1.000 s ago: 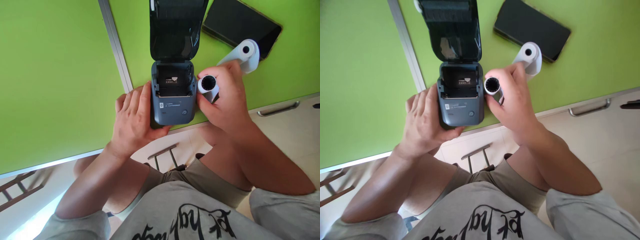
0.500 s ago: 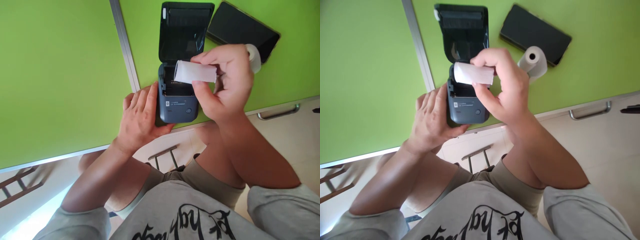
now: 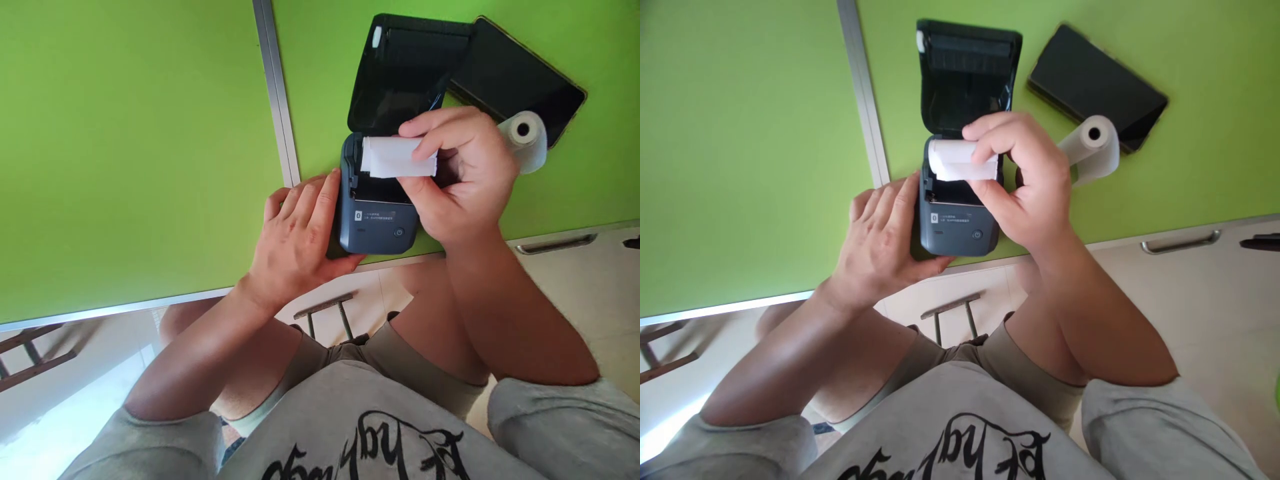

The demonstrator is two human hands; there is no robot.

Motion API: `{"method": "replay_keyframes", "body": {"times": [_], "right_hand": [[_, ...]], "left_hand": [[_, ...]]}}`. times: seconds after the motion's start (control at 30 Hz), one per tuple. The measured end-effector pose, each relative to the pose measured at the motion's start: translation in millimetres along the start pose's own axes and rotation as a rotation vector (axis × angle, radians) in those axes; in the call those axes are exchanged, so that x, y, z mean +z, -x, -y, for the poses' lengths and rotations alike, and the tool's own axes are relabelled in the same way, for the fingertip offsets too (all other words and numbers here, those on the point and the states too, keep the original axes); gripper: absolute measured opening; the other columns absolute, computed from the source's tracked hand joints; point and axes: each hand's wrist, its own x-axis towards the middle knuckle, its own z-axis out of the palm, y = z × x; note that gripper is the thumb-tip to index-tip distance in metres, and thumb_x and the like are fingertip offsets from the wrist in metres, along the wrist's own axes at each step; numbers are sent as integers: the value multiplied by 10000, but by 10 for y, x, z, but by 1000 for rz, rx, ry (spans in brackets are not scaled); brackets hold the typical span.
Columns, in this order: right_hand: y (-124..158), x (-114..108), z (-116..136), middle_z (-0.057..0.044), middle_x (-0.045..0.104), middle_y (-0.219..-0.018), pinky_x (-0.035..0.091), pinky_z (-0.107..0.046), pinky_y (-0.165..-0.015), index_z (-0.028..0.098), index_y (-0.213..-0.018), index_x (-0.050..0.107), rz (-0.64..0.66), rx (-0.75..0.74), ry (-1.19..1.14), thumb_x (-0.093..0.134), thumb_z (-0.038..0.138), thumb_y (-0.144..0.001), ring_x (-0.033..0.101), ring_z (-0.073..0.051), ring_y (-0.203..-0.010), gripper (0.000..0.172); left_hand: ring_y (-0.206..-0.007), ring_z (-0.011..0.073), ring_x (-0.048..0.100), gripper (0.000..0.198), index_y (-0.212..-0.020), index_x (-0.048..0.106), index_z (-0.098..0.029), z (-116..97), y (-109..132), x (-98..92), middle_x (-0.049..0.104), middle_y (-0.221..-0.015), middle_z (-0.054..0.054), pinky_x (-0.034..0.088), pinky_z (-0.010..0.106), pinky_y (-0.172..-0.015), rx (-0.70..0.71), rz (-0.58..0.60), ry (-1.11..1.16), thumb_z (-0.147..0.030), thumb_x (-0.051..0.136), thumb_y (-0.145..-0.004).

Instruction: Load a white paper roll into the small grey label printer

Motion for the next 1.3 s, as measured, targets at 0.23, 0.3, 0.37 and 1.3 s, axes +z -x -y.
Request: {"method": "replay_keyframes", "body": {"times": [0.23, 0.3, 0.37, 1.3], "right_hand": [[62, 10, -126, -55, 731, -1099, 636, -496, -941, 270, -907, 597, 66, 83, 34, 582, 518, -995, 719, -261, -1099, 264], [69, -6, -123, -53, 721, -1107, 626, -531, -974, 267, -897, 607, 84, 82, 34, 596, 494, -980, 707, -276, -1127, 242], [64, -28, -91, -49, 717, -1110, 625, -532, -974, 268, -879, 615, 102, 68, 8, 623, 431, -952, 702, -276, -1122, 179], [-487, -214, 194, 24, 711, -874, 362, -368, -578, 269, -902, 541, 572, 102, 387, 725, 159, -756, 644, -214, -727, 260]], "left_hand": [[-1299, 391, 621, 1027, -1565, 404, -19, -1, -7, 4, 629, -1445, 264, 425, 497, -1091, -18, 4, 10, -810, 515, -918], [-1297, 390, 624, 1025, -1562, 409, -28, -3, -11, 6, 633, -1442, 261, 429, 499, -1087, -19, -1, 4, -816, 512, -915], [-1296, 392, 626, 1024, -1559, 411, -29, -6, -13, 8, 635, -1436, 263, 429, 501, -1085, -22, -3, 5, -816, 519, -913], [-1275, 384, 646, 908, -1620, 264, -212, -19, -15, -38, 643, -1424, 208, 459, 520, -1012, 27, -45, 18, -583, 679, -902]]}}
